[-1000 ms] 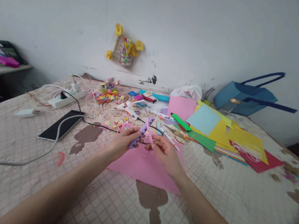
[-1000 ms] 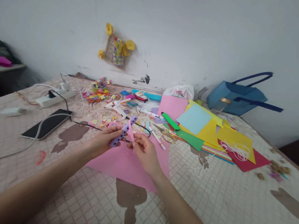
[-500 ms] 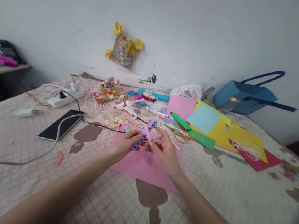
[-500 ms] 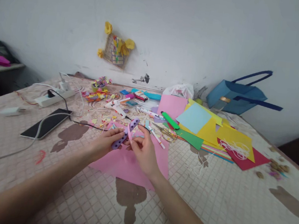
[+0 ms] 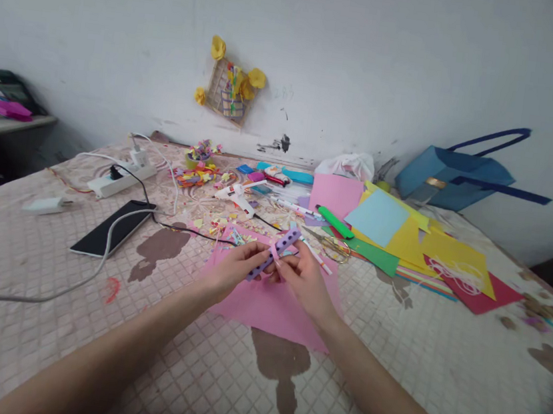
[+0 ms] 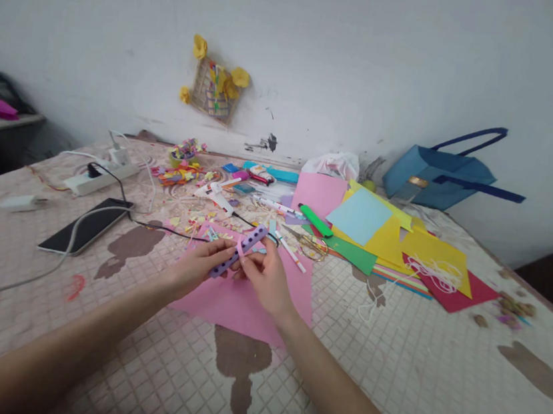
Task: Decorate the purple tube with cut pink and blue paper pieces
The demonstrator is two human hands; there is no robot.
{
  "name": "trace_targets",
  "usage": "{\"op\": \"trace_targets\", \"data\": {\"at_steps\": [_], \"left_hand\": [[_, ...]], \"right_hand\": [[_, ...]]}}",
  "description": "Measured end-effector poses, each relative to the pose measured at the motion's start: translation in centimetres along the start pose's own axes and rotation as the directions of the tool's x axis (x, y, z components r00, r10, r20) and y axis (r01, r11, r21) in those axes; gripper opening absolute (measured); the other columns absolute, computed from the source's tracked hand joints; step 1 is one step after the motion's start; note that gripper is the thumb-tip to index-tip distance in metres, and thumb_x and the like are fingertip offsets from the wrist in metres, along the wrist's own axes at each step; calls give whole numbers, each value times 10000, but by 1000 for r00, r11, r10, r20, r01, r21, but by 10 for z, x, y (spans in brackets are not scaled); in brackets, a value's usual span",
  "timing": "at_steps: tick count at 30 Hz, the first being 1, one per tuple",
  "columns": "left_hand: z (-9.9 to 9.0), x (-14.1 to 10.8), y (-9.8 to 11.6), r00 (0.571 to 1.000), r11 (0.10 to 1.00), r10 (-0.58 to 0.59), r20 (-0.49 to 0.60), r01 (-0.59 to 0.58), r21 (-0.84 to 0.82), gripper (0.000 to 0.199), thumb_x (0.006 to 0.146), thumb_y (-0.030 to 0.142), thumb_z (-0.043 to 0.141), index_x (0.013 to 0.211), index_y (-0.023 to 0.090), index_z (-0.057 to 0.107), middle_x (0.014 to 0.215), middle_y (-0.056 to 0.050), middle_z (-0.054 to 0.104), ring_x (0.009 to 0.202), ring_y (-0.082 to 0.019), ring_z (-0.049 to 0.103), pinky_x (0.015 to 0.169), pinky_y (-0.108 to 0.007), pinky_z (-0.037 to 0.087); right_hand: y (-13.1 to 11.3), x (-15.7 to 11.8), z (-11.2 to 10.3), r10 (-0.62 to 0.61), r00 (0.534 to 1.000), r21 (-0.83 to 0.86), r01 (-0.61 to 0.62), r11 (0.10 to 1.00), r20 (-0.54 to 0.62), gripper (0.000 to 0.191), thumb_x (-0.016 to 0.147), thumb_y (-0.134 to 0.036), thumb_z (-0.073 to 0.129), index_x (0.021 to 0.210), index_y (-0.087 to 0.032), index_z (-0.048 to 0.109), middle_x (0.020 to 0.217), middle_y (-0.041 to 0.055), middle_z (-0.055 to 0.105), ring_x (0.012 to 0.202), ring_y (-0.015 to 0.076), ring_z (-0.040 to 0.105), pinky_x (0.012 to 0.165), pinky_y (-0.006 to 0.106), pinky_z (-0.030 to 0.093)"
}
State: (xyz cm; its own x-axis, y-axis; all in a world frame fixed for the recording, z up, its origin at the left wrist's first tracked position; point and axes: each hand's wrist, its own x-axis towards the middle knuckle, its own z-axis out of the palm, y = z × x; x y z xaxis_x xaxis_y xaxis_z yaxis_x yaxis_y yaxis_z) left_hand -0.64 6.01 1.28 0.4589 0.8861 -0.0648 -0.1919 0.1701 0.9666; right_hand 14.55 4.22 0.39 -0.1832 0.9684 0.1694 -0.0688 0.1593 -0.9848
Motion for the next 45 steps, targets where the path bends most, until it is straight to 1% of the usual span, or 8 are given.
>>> {"op": "trace_targets", "data": {"at_steps": [7,13,19,24,30,35,38,45], "left_hand": [[-1,0,-2,1000,1000,5,13,-5,21,236,777,387,564,832,159,545,671,11,573,611,-95,553,564,-214,372],[0,1,-1,1000,996,4,23,-6,91,261,766,406,575,782,150,528,632,5,576,571,-94,531,503,-205,329],[-5,3,-3,999,993,13,-46,-7,120,275,776,425,552,787,151,547,637,-2,573,568,-86,509,509,-197,341],[-10,4,1,991,999,-17,-134,22,41,277,722,421,613,800,156,590,667,7,554,585,-78,506,524,-182,376],[-12,5,3,979,988,-104,-176,81,-131,264,682,390,664,727,145,579,656,6,548,597,-79,526,513,-167,403],[-13,8,2,974,951,-175,-147,128,-282,187,704,303,665,717,136,583,628,9,551,546,-69,522,463,-158,409],[-13,9,3,967,927,-207,-149,145,-345,163,732,279,639,706,127,584,597,6,551,517,-69,518,449,-161,415],[-12,8,4,962,909,-233,-143,164,-383,159,747,267,619,683,127,581,569,9,547,487,-65,515,412,-151,390]], "right_hand": [[0,0,0,26,1000,4,-26,1000,-3,377,788,-261,557,1137,-209,426,662,-9,626,567,139,597,598,297,481],[1,0,1,36,999,33,-37,999,31,309,786,-281,556,1056,-202,431,635,-18,616,558,139,587,565,279,463],[-5,-2,3,41,998,3,-42,999,54,326,810,-311,530,1108,-207,446,706,-3,618,652,154,602,660,318,475],[-7,-1,-2,-9,998,-51,6,999,-59,268,848,-356,478,1066,-207,522,833,38,621,792,167,600,746,335,474],[-4,0,-6,-28,996,-57,23,998,-79,249,843,-388,483,977,-201,578,902,59,626,863,185,592,747,342,487],[-8,-2,-5,-36,997,-168,25,986,-62,207,826,-368,506,883,-192,600,916,51,623,871,182,573,772,334,458],[-9,-3,-4,4,1000,-205,-7,979,-13,176,796,-338,549,877,-190,597,886,39,617,820,170,571,743,313,443],[-5,-1,-4,-14,1000,-224,18,974,22,114,756,-298,583,757,-183,579,780,11,582,737,149,548,688,283,423]]}}
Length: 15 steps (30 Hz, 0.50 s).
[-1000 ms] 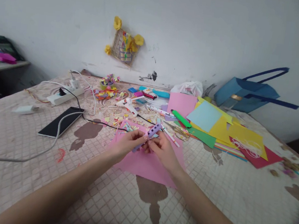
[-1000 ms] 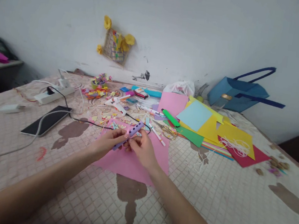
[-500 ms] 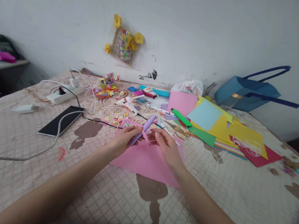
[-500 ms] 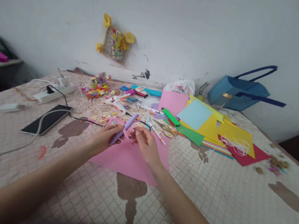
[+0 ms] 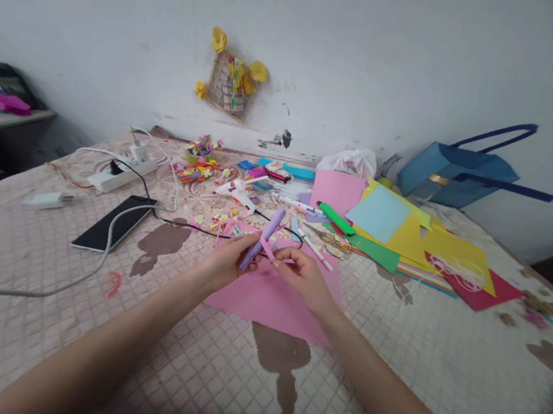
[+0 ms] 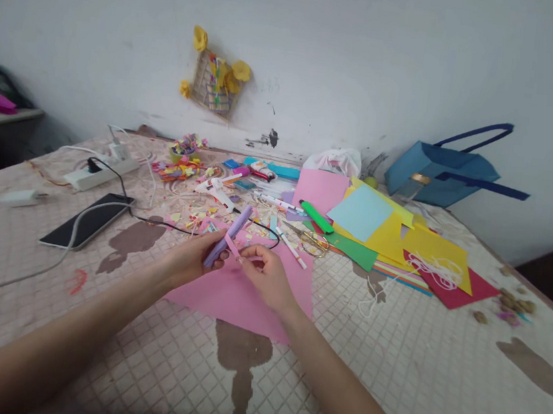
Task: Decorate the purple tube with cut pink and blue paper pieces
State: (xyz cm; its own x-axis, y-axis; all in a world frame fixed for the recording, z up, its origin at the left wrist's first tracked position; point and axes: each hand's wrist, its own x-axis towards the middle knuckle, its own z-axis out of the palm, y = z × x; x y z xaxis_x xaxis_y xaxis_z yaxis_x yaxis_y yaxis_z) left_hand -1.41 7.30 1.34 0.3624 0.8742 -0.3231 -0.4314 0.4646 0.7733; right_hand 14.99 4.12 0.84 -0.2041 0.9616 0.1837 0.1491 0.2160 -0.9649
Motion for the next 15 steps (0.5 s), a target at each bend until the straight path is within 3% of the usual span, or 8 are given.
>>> {"op": "trace_targets", "data": {"at_steps": [15], "left_hand": [[4,-7,1,999,998,39,21,-40,55,174,691,263,692,725,136,578,608,18,547,549,-65,539,479,-161,423]], "right_hand": [[6,1,0,-8,1000,-20,8,1000,2,95,769,-287,559,750,-195,574,743,1,567,704,143,526,666,275,414]]}}
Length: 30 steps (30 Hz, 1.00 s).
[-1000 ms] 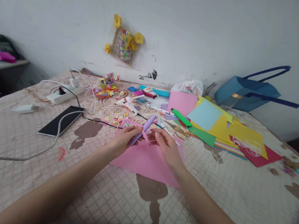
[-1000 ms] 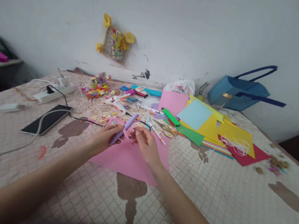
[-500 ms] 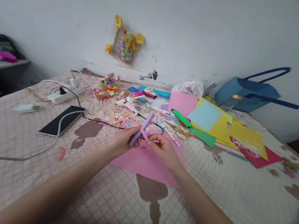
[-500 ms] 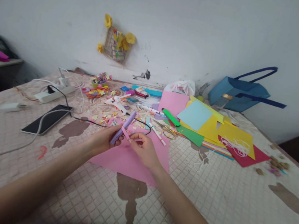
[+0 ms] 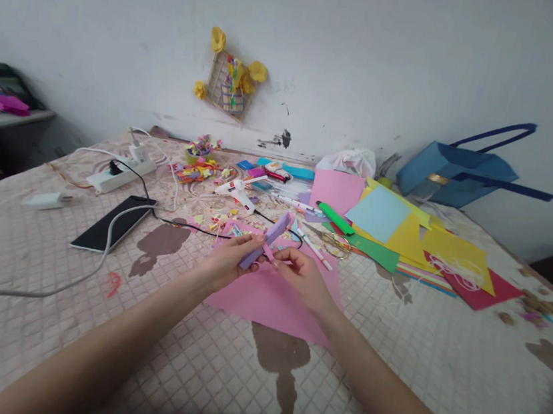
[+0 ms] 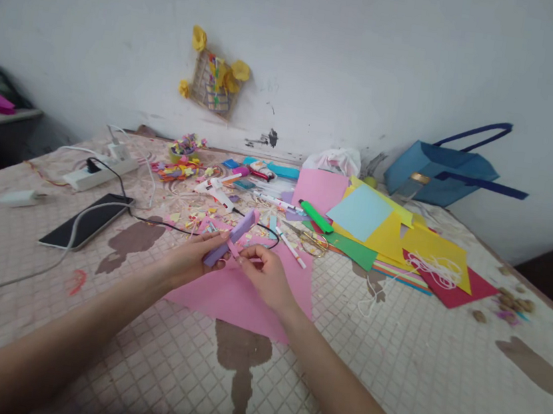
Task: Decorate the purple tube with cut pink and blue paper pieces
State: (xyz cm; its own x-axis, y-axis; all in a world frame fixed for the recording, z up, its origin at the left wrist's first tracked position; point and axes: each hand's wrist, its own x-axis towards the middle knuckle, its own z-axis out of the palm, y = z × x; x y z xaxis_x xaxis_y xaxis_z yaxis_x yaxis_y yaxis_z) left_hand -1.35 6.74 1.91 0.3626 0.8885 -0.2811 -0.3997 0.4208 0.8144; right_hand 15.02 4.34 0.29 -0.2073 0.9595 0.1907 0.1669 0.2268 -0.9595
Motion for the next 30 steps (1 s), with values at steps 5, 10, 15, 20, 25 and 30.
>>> {"op": "trace_targets", "data": {"at_steps": [5,10,15,20,25,30], "left_hand": [[-1,2,-3,1000,1000,-13,-13,13,-2,183,702,281,682,698,130,578,632,-2,565,573,-75,543,463,-160,415],[0,2,-6,998,999,-27,-57,25,-41,180,680,280,698,698,144,582,628,17,564,568,-74,550,480,-165,429],[1,1,-8,999,998,-49,-8,49,-27,188,713,303,669,704,131,594,604,6,576,521,-63,536,492,-168,441],[3,1,-9,997,997,-71,-12,71,-15,201,743,303,638,681,118,588,587,0,569,492,-57,518,441,-154,409],[4,1,-11,997,996,-77,-9,77,-37,202,741,306,641,692,117,589,575,5,553,479,-54,504,432,-153,395],[3,2,-16,996,996,-87,2,87,-9,207,723,321,656,731,122,598,618,5,562,514,-56,507,477,-162,408]], "right_hand": [[-2,-1,1,-7,1000,15,7,1000,-8,93,764,-282,561,727,-197,562,725,-4,557,692,143,521,664,276,409],[0,0,2,-5,1000,-3,5,1000,-7,116,753,-297,579,714,-190,562,693,-9,561,671,139,516,648,274,408],[4,1,3,-4,1000,47,4,999,9,141,757,-316,592,718,-191,542,690,-7,560,669,137,523,644,274,415],[6,0,6,23,999,164,-28,986,31,165,757,-334,604,742,-185,536,692,-10,548,645,124,519,625,269,415],[9,-1,10,93,995,326,-96,940,26,209,725,-329,643,835,-196,525,712,-19,550,636,118,534,615,266,434],[7,-1,14,133,990,392,-144,909,55,266,702,-324,671,896,-199,539,759,-6,577,725,145,564,703,299,453]]}}
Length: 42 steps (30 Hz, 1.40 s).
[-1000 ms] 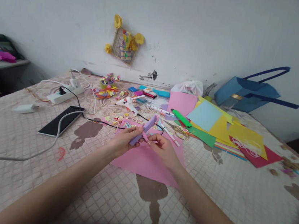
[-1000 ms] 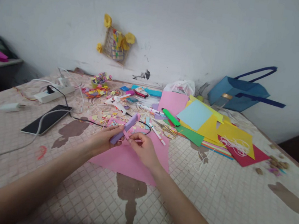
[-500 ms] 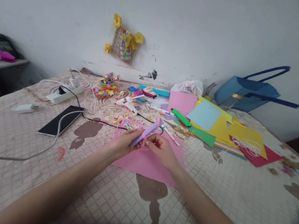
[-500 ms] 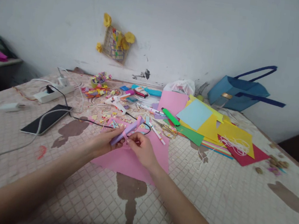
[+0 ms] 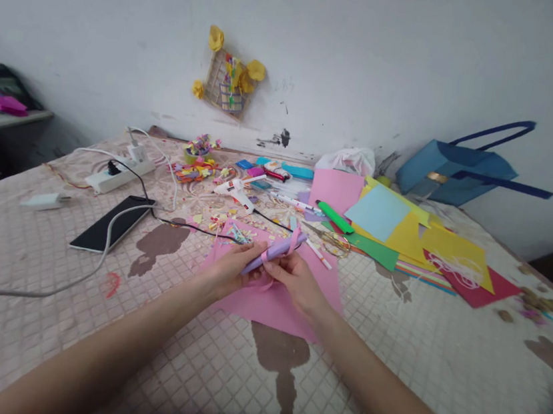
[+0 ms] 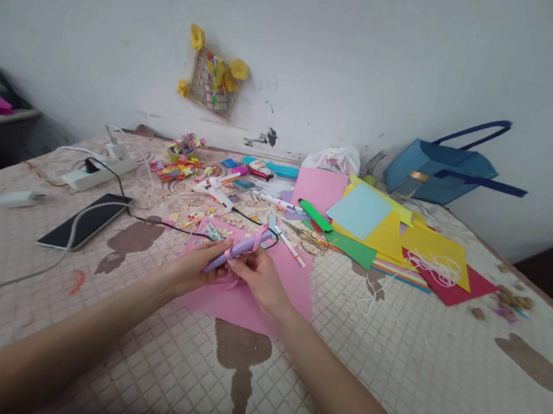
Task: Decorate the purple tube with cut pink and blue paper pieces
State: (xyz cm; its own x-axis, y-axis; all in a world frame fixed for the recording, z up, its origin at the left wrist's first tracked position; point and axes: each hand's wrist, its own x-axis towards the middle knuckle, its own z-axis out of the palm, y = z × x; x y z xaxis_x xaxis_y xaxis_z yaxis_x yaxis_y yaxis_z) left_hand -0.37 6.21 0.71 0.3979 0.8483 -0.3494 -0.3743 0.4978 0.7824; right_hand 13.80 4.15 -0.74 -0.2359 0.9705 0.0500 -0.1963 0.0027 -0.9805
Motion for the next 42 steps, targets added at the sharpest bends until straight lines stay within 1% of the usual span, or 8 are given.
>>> {"op": "trace_targets", "data": {"at_steps": [5,9,15,24,28,34,38,42], "left_hand": [[-3,1,-1,999,996,53,0,-53,75,261,674,371,686,760,140,599,630,20,536,519,-57,478,473,-173,365],[-4,0,3,991,983,123,53,-129,128,279,683,397,671,774,136,626,694,4,549,581,-63,494,504,-180,351],[-7,0,11,985,973,82,153,-112,202,241,666,260,707,871,142,663,799,-33,610,671,-82,530,587,-197,373],[-6,0,5,964,979,126,234,-159,126,375,702,238,683,1064,203,592,839,-27,613,738,-112,565,675,-243,414],[-8,2,4,968,977,144,206,-172,123,352,712,255,672,1051,196,600,886,-36,610,748,-106,555,634,-217,406],[-8,2,4,970,977,158,184,-180,113,315,715,249,669,1011,172,593,900,-51,604,791,-124,561,681,-246,422],[-6,1,3,971,976,148,186,-173,130,313,692,239,689,975,153,590,871,-53,604,764,-126,566,677,-252,415],[-6,2,0,958,961,186,218,-224,164,248,685,249,692,879,130,596,816,-39,592,713,-113,554,655,-246,405]], "right_hand": [[-3,-1,1,10,1000,17,-10,1000,-11,228,703,-321,672,861,-191,573,723,-15,567,678,129,537,648,270,436],[-5,-1,-4,2,1000,13,-2,1000,-23,183,714,-316,660,828,-186,599,670,-22,551,613,114,502,588,256,410],[-10,0,-11,-10,996,71,17,997,-88,195,691,-285,679,822,-196,564,652,-33,535,576,108,489,555,258,396],[-12,-1,-10,13,995,142,1,990,-97,232,704,-299,667,891,-219,555,732,-25,576,640,119,534,636,286,431],[-11,-1,-10,17,996,184,0,983,-90,193,733,-282,635,898,-219,557,730,-18,603,663,132,562,663,302,433],[-5,0,-14,22,995,181,-4,984,-94,302,704,-206,660,981,-227,542,741,-22,626,697,133,593,729,317,439],[-5,0,-13,28,995,179,-10,984,-96,312,696,-210,672,981,-223,544,704,-32,619,686,122,588,715,297,441],[-9,-2,-11,37,994,163,-20,986,-100,306,691,-224,679,965,-215,542,676,-37,604,641,112,573,662,276,437]]}}
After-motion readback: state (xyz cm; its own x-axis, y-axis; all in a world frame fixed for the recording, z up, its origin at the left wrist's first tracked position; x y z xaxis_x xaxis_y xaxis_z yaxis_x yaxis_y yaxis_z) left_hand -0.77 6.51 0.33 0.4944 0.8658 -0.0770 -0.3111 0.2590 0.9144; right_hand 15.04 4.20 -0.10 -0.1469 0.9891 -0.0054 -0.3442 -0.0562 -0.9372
